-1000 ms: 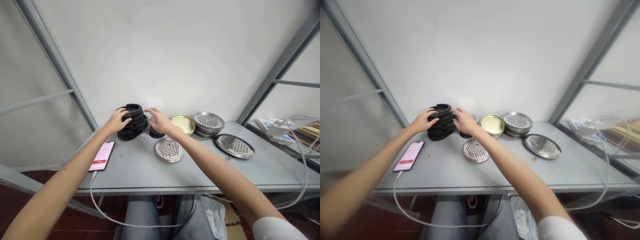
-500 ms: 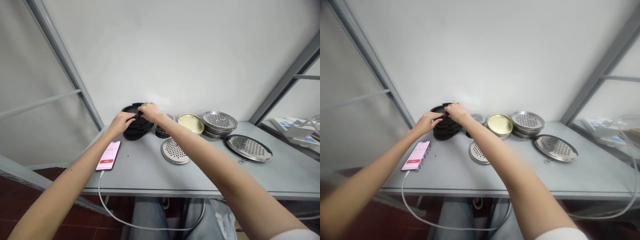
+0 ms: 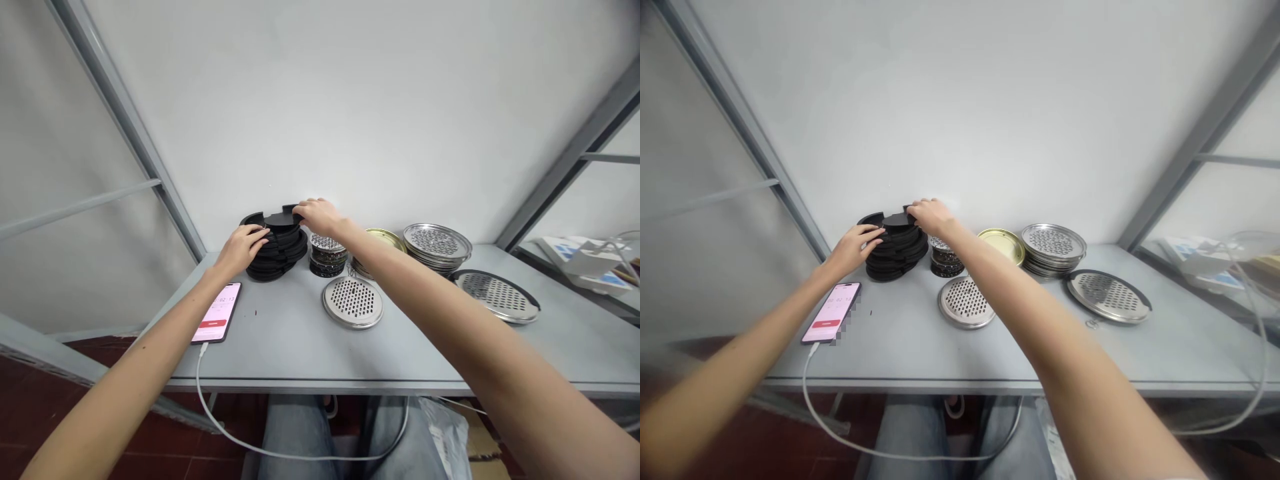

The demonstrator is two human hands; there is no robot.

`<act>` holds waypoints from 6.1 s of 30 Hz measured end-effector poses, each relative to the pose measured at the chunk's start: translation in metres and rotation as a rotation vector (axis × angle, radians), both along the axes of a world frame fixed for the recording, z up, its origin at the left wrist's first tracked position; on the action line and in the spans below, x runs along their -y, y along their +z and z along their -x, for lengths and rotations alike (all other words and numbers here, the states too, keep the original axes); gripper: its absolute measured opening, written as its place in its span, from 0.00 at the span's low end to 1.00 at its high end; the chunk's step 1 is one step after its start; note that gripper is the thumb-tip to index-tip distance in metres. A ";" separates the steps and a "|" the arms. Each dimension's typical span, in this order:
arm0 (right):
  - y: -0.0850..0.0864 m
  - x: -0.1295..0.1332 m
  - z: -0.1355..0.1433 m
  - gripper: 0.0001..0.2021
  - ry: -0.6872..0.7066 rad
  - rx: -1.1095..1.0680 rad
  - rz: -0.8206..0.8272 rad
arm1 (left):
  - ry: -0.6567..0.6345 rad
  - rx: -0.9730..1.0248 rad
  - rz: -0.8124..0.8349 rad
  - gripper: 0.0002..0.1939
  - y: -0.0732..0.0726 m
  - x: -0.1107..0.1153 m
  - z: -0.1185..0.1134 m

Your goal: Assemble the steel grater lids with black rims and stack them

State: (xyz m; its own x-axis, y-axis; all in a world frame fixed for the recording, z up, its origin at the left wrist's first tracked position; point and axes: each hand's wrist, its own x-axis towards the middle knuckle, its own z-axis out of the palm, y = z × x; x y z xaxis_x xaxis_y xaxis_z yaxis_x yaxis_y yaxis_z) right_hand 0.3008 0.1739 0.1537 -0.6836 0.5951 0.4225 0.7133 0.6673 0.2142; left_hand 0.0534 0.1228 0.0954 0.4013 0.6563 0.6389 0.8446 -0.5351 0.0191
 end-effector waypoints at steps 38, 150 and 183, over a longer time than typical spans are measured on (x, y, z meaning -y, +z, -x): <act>-0.159 0.125 -0.122 0.18 0.326 -0.262 -0.012 | -0.475 1.314 1.422 0.25 -0.075 0.051 -0.083; -0.178 0.118 -0.151 0.33 -0.034 -1.003 0.869 | -0.373 0.034 0.627 0.63 -0.103 0.056 -0.109; -0.172 0.127 -0.153 0.54 -0.045 -0.536 0.592 | -0.322 0.072 0.596 0.50 -0.103 0.064 -0.113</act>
